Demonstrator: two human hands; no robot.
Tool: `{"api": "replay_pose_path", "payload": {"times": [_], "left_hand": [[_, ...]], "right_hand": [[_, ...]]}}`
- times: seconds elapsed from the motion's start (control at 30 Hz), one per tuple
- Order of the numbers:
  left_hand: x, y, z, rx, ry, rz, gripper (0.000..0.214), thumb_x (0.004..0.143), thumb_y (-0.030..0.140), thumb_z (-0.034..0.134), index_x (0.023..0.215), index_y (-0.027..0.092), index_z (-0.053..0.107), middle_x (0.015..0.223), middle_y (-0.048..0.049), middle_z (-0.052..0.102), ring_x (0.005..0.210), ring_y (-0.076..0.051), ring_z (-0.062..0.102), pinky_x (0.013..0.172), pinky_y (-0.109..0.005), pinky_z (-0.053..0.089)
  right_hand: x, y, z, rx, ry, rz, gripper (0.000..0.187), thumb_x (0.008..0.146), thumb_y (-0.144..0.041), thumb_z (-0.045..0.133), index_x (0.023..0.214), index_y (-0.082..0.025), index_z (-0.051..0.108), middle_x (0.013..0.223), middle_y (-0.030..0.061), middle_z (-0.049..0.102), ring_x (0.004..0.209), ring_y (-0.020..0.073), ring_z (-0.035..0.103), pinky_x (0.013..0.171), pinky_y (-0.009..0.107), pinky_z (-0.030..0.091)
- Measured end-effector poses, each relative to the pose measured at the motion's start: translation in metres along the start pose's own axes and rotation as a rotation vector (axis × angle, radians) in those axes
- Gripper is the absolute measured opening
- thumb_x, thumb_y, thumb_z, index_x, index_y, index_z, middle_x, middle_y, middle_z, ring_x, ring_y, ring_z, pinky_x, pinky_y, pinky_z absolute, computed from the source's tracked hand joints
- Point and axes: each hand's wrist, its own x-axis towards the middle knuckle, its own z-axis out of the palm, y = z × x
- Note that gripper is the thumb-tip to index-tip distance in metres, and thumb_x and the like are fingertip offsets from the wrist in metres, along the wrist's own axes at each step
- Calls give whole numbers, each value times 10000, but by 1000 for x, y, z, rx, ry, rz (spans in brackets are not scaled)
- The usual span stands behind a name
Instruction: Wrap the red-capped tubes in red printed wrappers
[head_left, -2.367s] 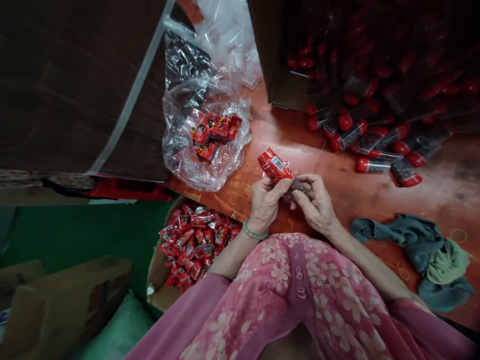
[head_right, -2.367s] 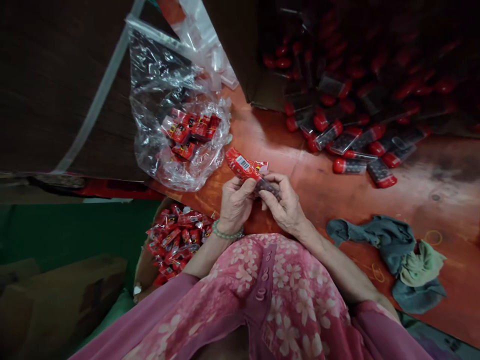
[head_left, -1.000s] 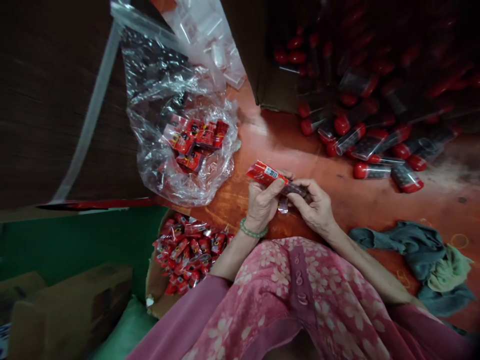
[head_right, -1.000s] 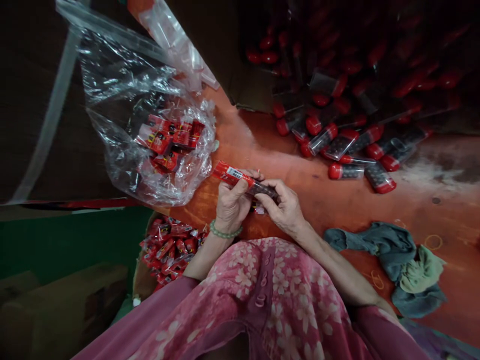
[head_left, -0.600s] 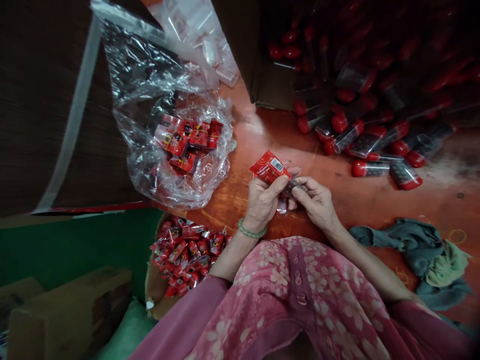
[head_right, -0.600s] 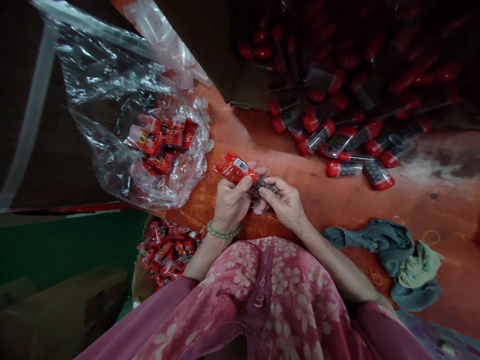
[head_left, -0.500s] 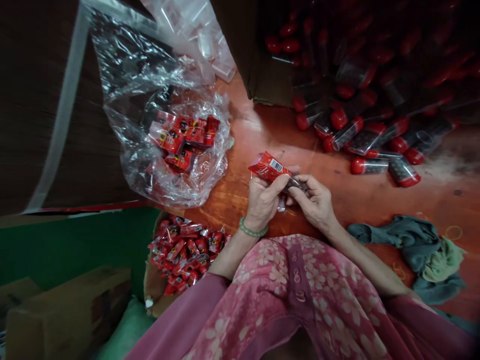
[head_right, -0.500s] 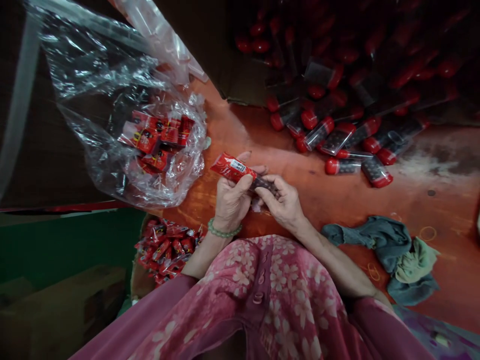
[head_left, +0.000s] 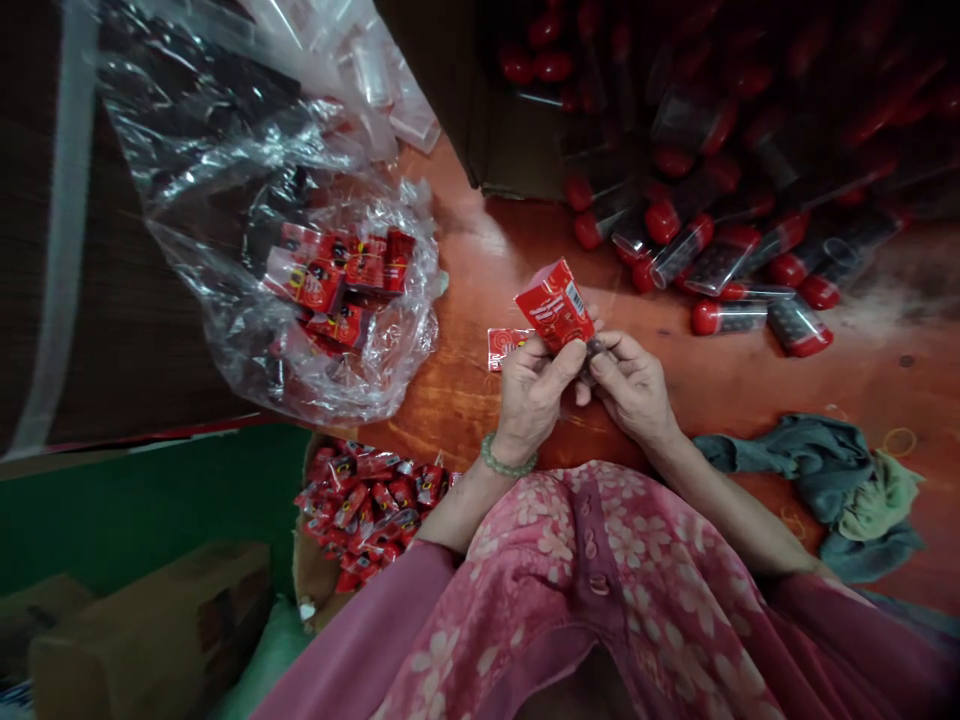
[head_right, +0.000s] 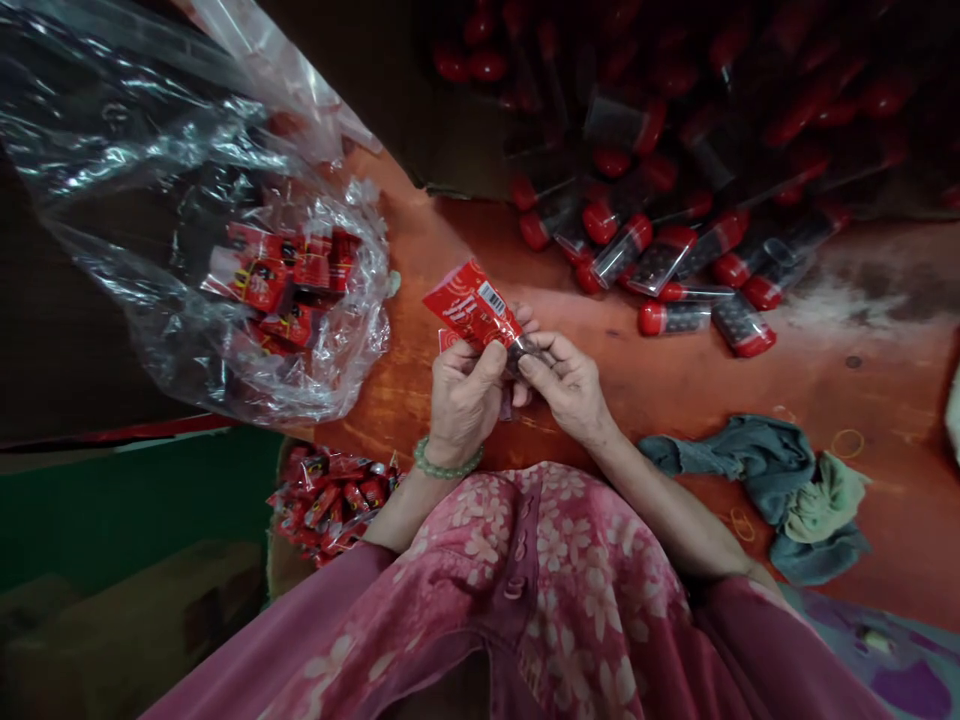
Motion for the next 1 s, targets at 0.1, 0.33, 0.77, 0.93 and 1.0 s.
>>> {"api": "replay_pose_path", "payload": {"times": [0.1, 0.33, 0.77, 0.93, 1.0], "left_hand": [[0, 1, -2, 11, -4, -1, 378, 804, 506, 799, 1002, 185, 793, 1183, -115, 779, 455, -37, 540, 404, -218, 422], [2, -2, 2, -37, 68, -17, 421, 667, 492, 896, 914, 170, 782, 767, -28, 765, 429, -54, 490, 386, -212, 385], [-10, 0, 4, -109, 104, 94, 428, 596, 513, 940, 792, 168, 780, 798, -61, 783, 685, -156, 696, 562, -235, 502], [-14, -1, 0, -16, 35, 53, 474, 620, 544, 915, 805, 141, 746, 716, -29, 740, 507, -82, 563, 477, -217, 440], [-15, -3, 0, 34, -2, 38, 446, 674, 535, 887, 741, 132, 706, 572, 17, 644, 452, -60, 512, 471, -205, 420]], "right_hand": [[-1, -4, -1, -41, -36, -9, 464, 825, -618, 758, 1006, -230, 577, 604, -64, 644, 499, 120, 616, 556, 263, 538], [-6, -3, -7, -66, -77, -29, 480, 859, -577, 745, 1161, -227, 614, 671, -38, 694, 579, 138, 663, 621, 282, 577], [-14, -6, -2, -212, -16, -216, 349, 861, -487, 757, 1079, -233, 657, 928, 2, 732, 651, 118, 700, 686, 284, 627], [-12, -7, -5, -133, -70, -140, 369, 849, -507, 776, 1040, -211, 667, 684, -33, 706, 576, 117, 681, 602, 237, 582], [-11, -6, -6, -41, -90, -92, 378, 833, -521, 794, 994, -208, 656, 643, -38, 705, 543, 110, 669, 574, 219, 564]]}}
